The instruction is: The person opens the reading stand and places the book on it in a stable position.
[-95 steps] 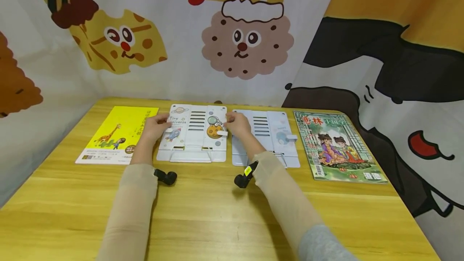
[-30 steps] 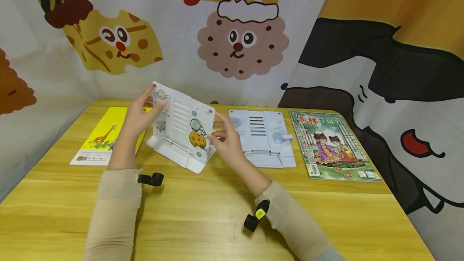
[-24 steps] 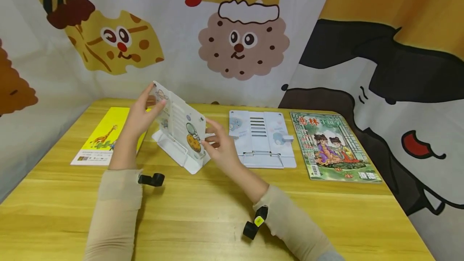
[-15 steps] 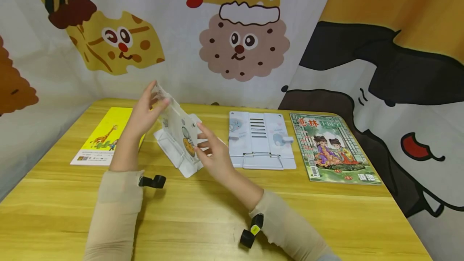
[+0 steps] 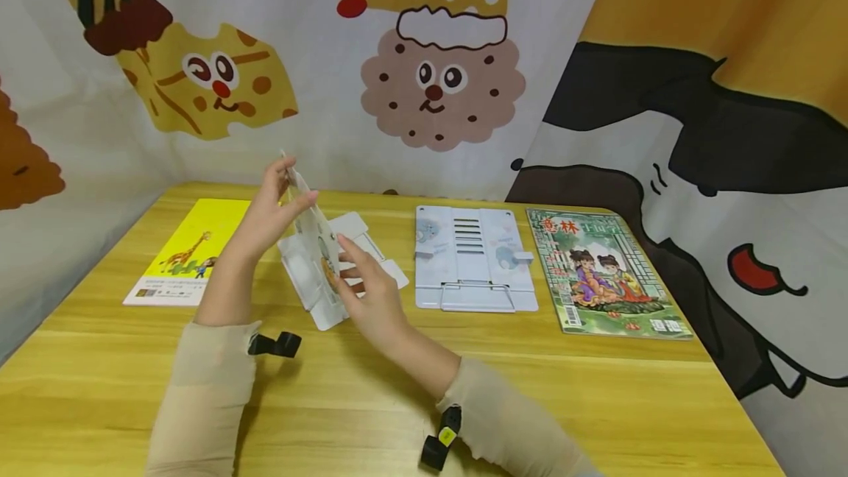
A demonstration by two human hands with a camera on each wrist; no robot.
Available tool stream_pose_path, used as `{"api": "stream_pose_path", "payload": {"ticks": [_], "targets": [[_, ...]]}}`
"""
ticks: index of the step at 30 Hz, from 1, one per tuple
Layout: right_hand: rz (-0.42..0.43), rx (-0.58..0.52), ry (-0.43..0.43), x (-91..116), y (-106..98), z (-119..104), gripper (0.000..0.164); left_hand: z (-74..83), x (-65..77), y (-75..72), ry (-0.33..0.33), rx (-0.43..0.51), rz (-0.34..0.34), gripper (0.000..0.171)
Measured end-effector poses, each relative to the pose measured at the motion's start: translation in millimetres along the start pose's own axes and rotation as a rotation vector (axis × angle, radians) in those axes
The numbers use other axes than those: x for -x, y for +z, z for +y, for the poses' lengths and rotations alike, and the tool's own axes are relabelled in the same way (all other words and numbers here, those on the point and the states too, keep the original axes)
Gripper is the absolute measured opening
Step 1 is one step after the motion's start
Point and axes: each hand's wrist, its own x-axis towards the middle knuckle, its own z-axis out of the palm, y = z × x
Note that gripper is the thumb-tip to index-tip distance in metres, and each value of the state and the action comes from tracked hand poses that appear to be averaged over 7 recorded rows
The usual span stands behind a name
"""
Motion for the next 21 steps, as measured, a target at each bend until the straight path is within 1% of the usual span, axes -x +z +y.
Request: {"api": "stream_pose_path", "payload": {"ticks": [4,6,9,12,15,17,19,21], "targets": [[-0.008,-0.014,-0.010,1,7,-5,0.066,-0.2,9.4,-0.8,0.002,0.074,-0.007,0.078],[-0.025,-0.031,-0.009,2,10,-8,0.065,-1.2,14.5,-1.9,0.004,0.123,-0.004,0.076],[-0.070,-0.050,-0.005,3,13,-10,0.064,-4.4,20.0,-5.1,0.013,0.214,0.004,0.071],[-0.128,-0.082,-0.015,3,16,-11,0.062,-8.2,21.9,-9.4,0.025,0.262,0.007,0.067],[-0.188,-0.153,-0.032,3,18,-9,0.060,-10.7,22.0,-12.3,0.037,0.272,0.006,0.064],[-0.230,-0.216,-0.029,2,17,-7,0.059,-11.0,21.1,-13.1,0.039,0.273,-0.001,0.063],[-0.264,-0.300,0.007,0,14,-3,0.058,-11.1,20.4,-13.8,0.033,0.278,-0.012,0.062],[-0.278,-0.358,0.054,-2,9,3,0.053,-11.4,18.9,-14.3,0.018,0.297,-0.026,0.063]]}}
